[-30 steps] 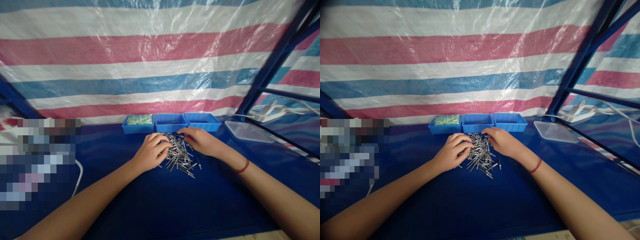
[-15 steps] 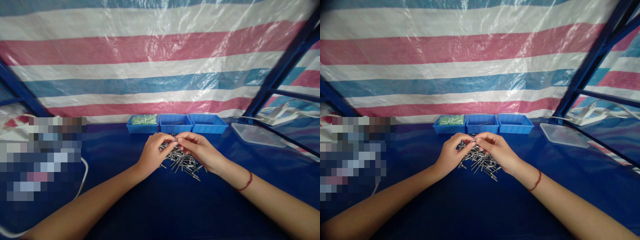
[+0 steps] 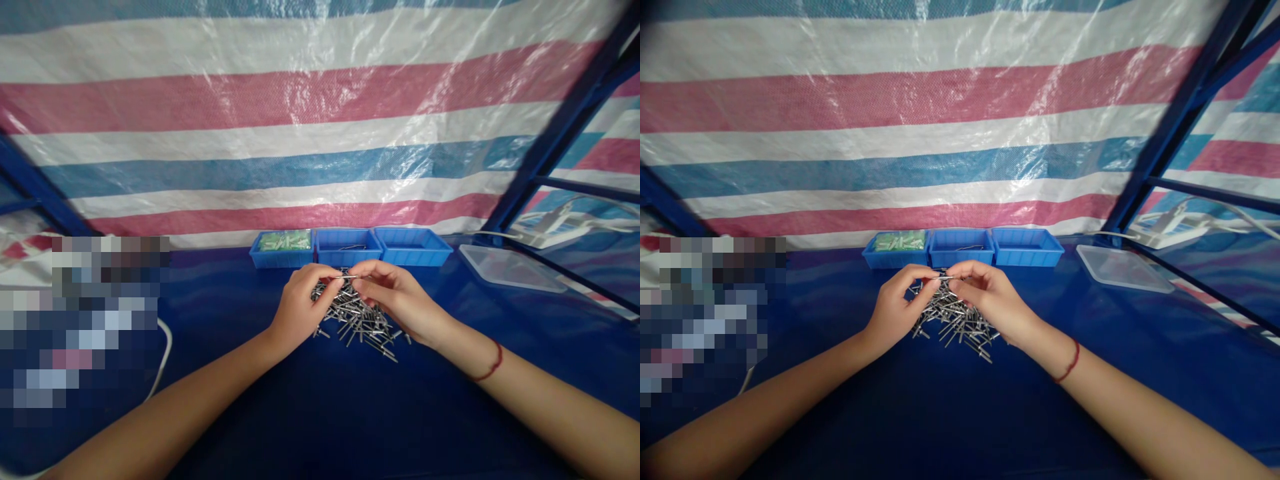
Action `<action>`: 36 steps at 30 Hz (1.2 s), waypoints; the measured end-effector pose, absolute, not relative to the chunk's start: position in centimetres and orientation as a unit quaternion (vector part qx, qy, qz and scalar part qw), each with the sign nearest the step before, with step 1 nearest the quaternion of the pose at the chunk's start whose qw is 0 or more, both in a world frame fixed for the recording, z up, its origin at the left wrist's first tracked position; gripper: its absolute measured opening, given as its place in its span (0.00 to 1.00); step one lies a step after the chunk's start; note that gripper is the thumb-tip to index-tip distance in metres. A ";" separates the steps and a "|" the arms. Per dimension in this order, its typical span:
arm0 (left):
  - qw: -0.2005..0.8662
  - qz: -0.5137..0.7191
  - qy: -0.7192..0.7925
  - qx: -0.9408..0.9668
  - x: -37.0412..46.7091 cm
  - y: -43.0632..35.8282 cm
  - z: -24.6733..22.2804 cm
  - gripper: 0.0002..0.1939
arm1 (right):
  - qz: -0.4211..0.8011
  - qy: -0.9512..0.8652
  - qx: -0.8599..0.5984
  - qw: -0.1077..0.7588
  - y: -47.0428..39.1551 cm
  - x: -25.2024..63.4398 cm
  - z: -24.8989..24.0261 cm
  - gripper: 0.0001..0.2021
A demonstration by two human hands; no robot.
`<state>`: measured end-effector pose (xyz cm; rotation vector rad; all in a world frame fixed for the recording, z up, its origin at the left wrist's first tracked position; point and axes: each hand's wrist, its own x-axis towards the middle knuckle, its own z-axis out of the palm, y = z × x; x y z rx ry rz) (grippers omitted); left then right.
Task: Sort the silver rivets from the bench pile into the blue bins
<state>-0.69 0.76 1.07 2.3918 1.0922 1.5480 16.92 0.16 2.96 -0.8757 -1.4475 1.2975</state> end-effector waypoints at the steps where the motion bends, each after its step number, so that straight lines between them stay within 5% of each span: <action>1: 0.049 0.506 0.362 0.781 -0.7 0.8 1.0 0.03 | 0.513 -0.611 -0.357 0.486 0.2 17.0 3.0 0.08; 6: 0.068 0.489 0.361 0.791 -0.8 1.0 0.9 0.05 | 0.401 -0.706 -0.339 0.476 0.0 17.3 3.1 0.07; 13: 0.094 0.458 0.365 0.805 -0.7 0.9 0.8 0.07 | 0.041 -0.860 -0.286 0.422 0.1 18.5 4.8 0.02; 18: 0.098 0.463 0.378 0.796 -0.5 1.2 0.3 0.13 | -0.093 -0.763 -0.406 0.494 4.3 20.3 3.9 0.05; 21: 0.090 0.446 0.371 0.810 -0.5 1.2 0.2 0.12 | -0.139 -0.748 -0.466 0.451 7.2 21.4 2.3 0.08; 27: 0.069 0.406 0.361 0.837 -0.5 0.9 0.3 0.09 | -0.137 -0.765 -0.516 0.361 7.6 23.0 2.1 0.09; 33: 0.065 0.389 0.367 0.843 -0.5 0.9 0.2 0.08 | 0.073 -0.861 -0.482 0.146 5.2 24.5 4.2 0.08; 36: 0.064 0.388 0.364 0.844 -0.5 0.9 0.2 0.08 | 0.122 -0.872 -0.462 0.107 4.6 24.6 4.5 0.09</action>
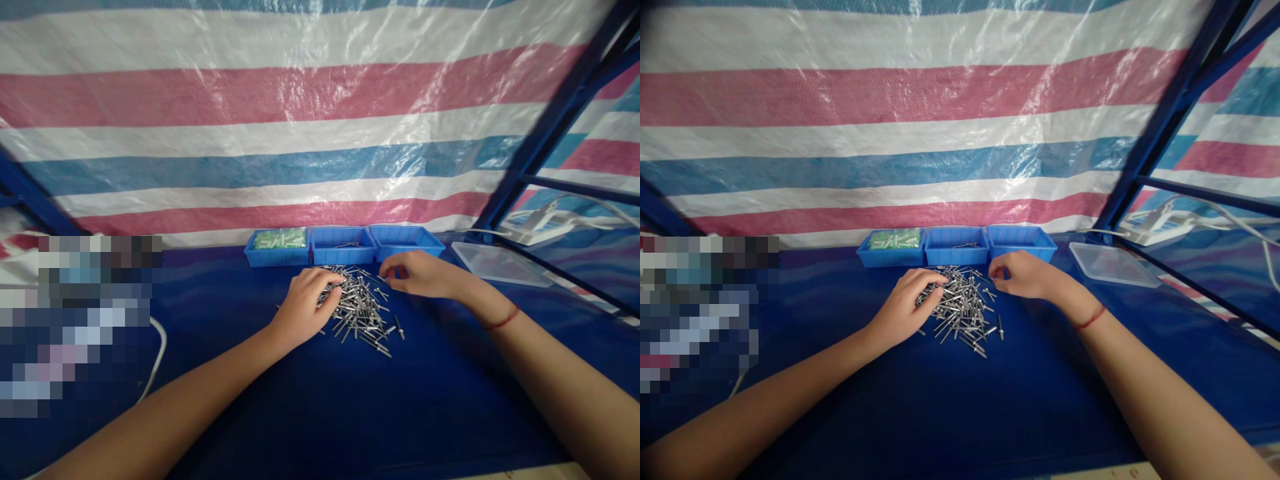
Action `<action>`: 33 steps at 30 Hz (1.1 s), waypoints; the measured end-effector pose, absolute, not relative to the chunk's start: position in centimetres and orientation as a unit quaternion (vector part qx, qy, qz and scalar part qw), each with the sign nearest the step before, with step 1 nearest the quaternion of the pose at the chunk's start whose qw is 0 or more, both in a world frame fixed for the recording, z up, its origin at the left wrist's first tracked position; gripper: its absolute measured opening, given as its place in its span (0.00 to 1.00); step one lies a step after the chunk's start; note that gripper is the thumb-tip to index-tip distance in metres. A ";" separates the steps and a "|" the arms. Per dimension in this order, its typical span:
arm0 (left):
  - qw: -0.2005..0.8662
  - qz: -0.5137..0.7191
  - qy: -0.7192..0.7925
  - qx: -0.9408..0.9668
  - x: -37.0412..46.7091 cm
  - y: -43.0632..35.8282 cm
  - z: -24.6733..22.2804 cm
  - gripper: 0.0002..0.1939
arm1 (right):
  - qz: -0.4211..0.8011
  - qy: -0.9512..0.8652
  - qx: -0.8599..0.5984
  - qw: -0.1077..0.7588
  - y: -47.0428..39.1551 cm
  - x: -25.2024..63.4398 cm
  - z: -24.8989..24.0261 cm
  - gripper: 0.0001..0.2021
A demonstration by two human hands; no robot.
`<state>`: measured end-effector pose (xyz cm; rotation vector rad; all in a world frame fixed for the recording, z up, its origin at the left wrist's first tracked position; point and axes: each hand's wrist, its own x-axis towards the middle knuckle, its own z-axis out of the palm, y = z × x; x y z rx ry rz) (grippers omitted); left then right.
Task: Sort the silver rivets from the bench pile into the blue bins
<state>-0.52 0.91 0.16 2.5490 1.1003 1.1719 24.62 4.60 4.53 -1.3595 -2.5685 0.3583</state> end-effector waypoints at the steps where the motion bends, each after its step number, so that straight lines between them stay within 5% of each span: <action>1: 0.064 0.388 0.363 0.844 -0.5 0.9 0.1 0.07 | 0.132 -0.874 -0.456 0.101 4.5 24.5 4.5 0.10; 12: 0.063 0.384 0.361 0.848 -0.4 0.9 0.3 0.07 | 0.126 -0.894 -0.420 0.092 4.0 22.5 3.4 0.07; 21: 0.056 0.379 0.366 0.848 -0.4 1.0 0.1 0.07 | 0.215 -0.843 -0.425 0.249 3.4 21.7 3.8 0.10; 27: 0.007 0.395 0.389 0.832 -0.3 0.6 0.3 0.12 | 0.419 -0.670 -0.427 0.439 1.8 19.0 3.9 0.10; 33: -0.006 0.424 0.389 0.818 -0.4 0.3 0.7 0.05 | 0.561 -0.532 -0.420 0.475 0.2 16.5 2.7 0.11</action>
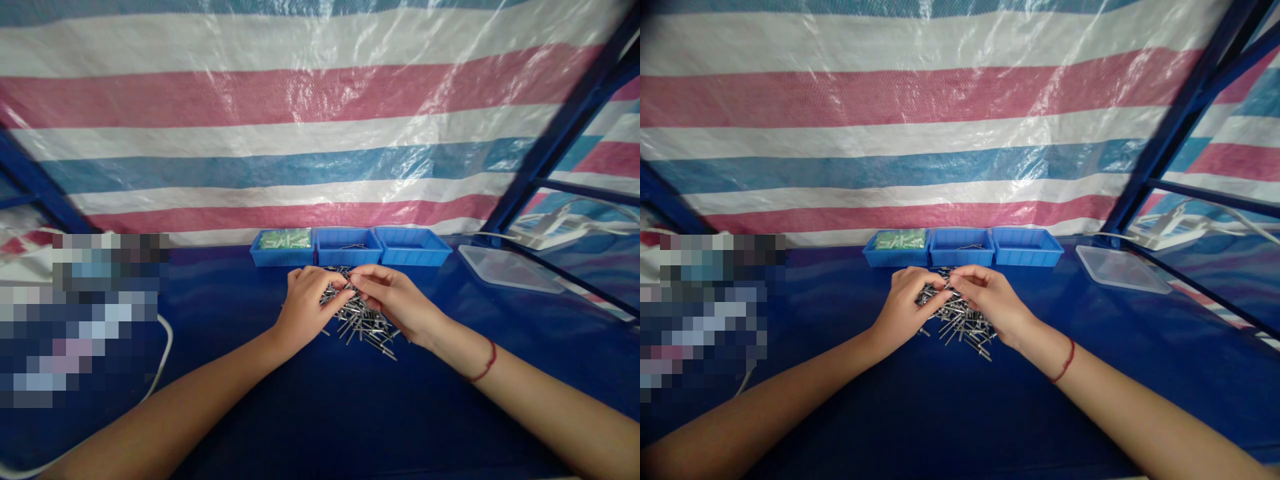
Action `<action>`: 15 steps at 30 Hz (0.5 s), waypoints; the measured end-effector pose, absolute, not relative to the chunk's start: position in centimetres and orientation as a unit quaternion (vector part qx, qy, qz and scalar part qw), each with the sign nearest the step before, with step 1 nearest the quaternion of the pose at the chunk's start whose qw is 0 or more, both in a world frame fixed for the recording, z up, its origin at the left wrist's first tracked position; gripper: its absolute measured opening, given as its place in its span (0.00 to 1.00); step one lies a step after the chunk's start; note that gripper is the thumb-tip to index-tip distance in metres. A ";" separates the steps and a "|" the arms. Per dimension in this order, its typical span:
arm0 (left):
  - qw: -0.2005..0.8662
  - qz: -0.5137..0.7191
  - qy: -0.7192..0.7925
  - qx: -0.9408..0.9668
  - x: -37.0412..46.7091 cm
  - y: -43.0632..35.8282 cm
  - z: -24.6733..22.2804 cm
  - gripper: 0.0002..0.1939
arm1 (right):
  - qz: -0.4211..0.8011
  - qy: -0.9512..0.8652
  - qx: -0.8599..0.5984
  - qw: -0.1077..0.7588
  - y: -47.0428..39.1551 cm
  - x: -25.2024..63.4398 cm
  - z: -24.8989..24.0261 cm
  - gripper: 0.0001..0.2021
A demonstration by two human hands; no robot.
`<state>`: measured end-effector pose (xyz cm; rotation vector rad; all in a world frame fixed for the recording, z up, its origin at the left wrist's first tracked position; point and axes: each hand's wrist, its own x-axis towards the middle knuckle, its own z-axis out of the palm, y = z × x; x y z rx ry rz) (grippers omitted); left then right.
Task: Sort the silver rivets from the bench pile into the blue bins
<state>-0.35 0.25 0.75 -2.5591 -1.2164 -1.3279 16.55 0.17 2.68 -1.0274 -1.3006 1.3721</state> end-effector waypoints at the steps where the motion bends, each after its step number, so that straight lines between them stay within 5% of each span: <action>1: 0.010 -0.430 -0.388 -0.815 -0.4 0.3 0.8 0.04 | 0.571 -0.523 -0.421 0.473 0.1 16.4 2.6 0.11; 7: 0.026 -0.457 -0.381 -0.803 -0.7 0.4 0.8 0.03 | 0.555 -0.541 -0.457 0.437 -0.2 16.5 2.8 0.10; 15: 0.021 -0.456 -0.387 -0.801 -0.5 0.4 1.0 0.03 | 0.486 -0.585 -0.425 0.491 -0.2 16.6 3.2 0.08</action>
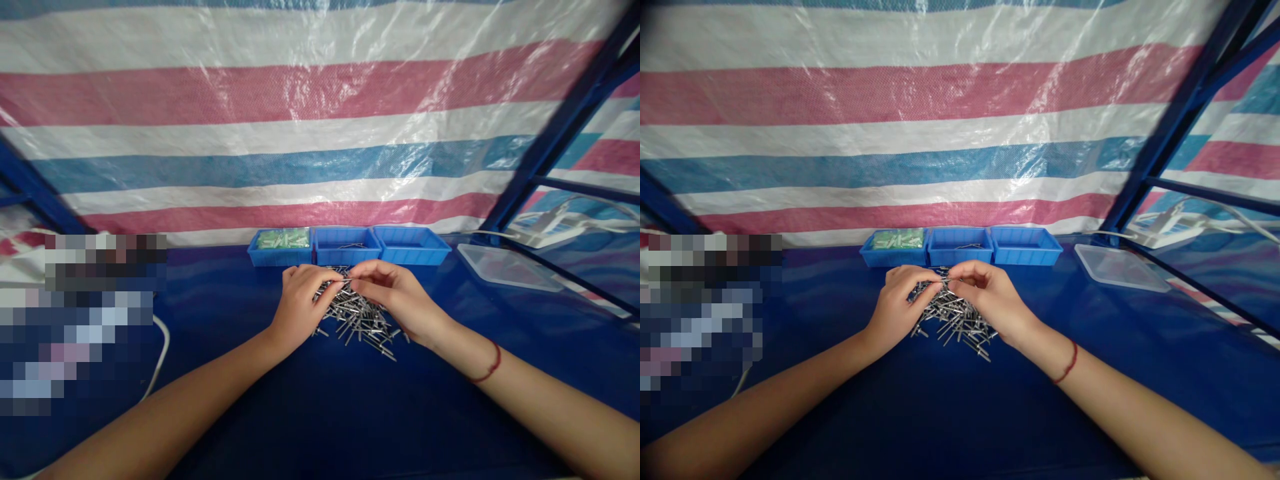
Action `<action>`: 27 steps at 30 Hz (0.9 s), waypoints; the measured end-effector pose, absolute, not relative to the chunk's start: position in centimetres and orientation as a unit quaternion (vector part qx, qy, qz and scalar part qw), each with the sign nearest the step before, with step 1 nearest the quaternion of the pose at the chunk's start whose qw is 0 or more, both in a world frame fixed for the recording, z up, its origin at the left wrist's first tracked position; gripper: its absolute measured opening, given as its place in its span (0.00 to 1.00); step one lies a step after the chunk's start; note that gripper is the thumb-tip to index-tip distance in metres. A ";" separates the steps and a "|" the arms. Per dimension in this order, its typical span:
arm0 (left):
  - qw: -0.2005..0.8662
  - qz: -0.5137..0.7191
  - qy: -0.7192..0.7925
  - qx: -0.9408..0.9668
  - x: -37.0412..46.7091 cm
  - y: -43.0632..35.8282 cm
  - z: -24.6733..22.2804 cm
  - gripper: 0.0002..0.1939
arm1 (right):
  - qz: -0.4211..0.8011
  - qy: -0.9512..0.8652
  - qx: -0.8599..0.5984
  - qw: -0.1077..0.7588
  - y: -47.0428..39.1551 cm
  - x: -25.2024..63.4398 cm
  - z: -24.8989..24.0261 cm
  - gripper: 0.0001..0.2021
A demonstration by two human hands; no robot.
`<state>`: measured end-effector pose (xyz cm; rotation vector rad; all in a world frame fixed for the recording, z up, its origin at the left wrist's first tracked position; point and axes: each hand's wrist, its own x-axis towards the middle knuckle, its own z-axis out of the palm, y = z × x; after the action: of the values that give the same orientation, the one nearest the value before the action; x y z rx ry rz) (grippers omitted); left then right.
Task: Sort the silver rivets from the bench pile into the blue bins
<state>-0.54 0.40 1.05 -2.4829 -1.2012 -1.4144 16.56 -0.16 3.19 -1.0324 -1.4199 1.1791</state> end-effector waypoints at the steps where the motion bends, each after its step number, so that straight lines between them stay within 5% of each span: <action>1: 0.019 -0.457 -0.387 -0.801 -0.5 0.4 1.1 0.03 | 0.472 -0.598 -0.418 0.495 -0.2 16.6 3.2 0.07; 7: -0.012 -0.459 -0.376 -0.805 -0.6 0.7 0.9 0.04 | 0.378 -0.679 -0.396 0.489 -0.3 16.6 3.1 0.05; 15: -0.015 -0.433 -0.363 -0.825 -0.7 0.8 0.8 0.09 | 0.107 -0.857 -0.297 0.407 -1.0 17.6 4.3 0.09; 22: 0.007 -0.441 -0.401 -0.803 -1.7 1.8 1.3 0.12 | -0.026 -0.770 -0.449 0.453 4.1 19.2 5.5 0.07; 27: 0.022 -0.312 -0.402 -0.861 -4.1 3.0 2.9 0.17 | -0.075 -0.790 -0.472 0.383 8.7 19.9 4.7 0.09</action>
<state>-4.14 2.96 2.90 -2.6667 -1.2449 -0.9652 19.92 8.67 4.67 -1.2047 -2.0160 -0.1913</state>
